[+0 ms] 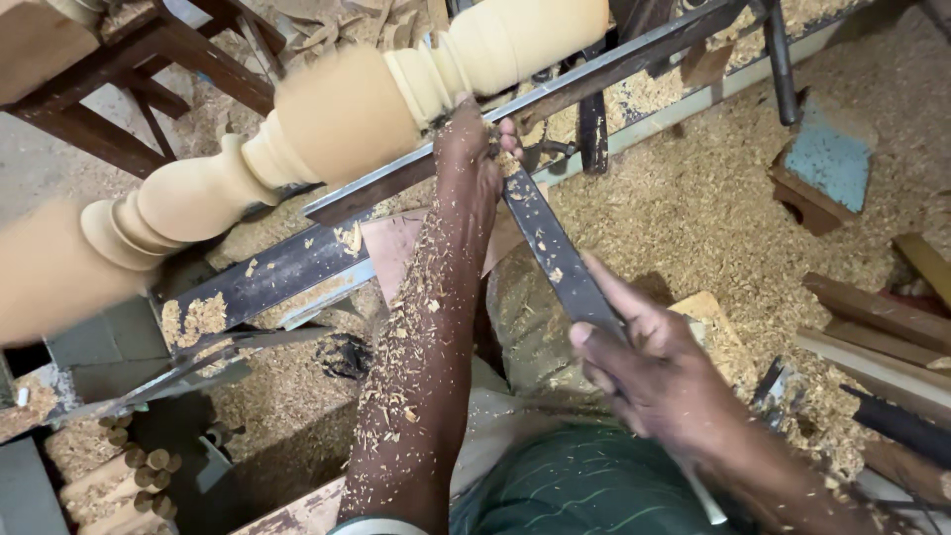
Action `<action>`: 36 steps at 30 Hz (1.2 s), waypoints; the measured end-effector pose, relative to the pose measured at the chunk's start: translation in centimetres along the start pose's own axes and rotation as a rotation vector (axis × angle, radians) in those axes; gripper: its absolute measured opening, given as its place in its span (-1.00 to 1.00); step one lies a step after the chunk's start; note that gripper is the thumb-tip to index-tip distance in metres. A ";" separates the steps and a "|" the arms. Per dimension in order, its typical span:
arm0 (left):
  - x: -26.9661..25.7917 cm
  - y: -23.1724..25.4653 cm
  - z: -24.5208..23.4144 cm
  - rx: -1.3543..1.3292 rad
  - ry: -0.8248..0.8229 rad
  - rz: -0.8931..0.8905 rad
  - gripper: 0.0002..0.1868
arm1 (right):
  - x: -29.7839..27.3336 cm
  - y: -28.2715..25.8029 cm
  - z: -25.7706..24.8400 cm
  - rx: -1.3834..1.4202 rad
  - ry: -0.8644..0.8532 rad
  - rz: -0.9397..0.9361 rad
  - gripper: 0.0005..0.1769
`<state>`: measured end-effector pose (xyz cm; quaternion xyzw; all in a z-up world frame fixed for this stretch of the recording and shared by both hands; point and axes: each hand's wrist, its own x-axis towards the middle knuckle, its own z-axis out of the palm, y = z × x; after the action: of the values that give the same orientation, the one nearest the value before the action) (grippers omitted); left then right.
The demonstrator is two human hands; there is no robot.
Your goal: The person shapes a wooden spindle on a lathe using a chisel. They hold the tool against the rotating wood to carve details and periodically check the profile against a cardboard template.
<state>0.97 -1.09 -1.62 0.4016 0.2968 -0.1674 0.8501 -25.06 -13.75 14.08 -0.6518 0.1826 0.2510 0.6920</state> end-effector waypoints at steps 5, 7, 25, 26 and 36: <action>-0.9 0.6 -0.8 0.145 -0.036 -0.010 -0.53 | -0.9 1.3 4.4 0.057 0.038 0.010 -0.01; -1.5 1.0 -0.9 0.169 -0.033 -0.024 -0.54 | -1.3 1.7 5.3 0.067 0.040 -0.023 -0.05; -1.8 1.0 -0.1 0.060 0.006 -0.037 -0.66 | -1.0 0.5 4.8 0.051 0.099 0.071 -0.01; -1.9 1.3 -0.3 0.085 -0.005 -0.058 -0.66 | -1.1 0.5 5.4 0.070 0.073 0.052 -0.01; -3.0 1.8 0.0 0.078 0.029 -0.081 -0.64 | -0.5 0.7 4.6 0.039 0.113 0.099 -0.01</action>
<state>-0.40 0.17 1.38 0.4246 0.3185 -0.2074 0.8217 -26.19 -9.20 14.18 -0.6415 0.2580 0.2441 0.6800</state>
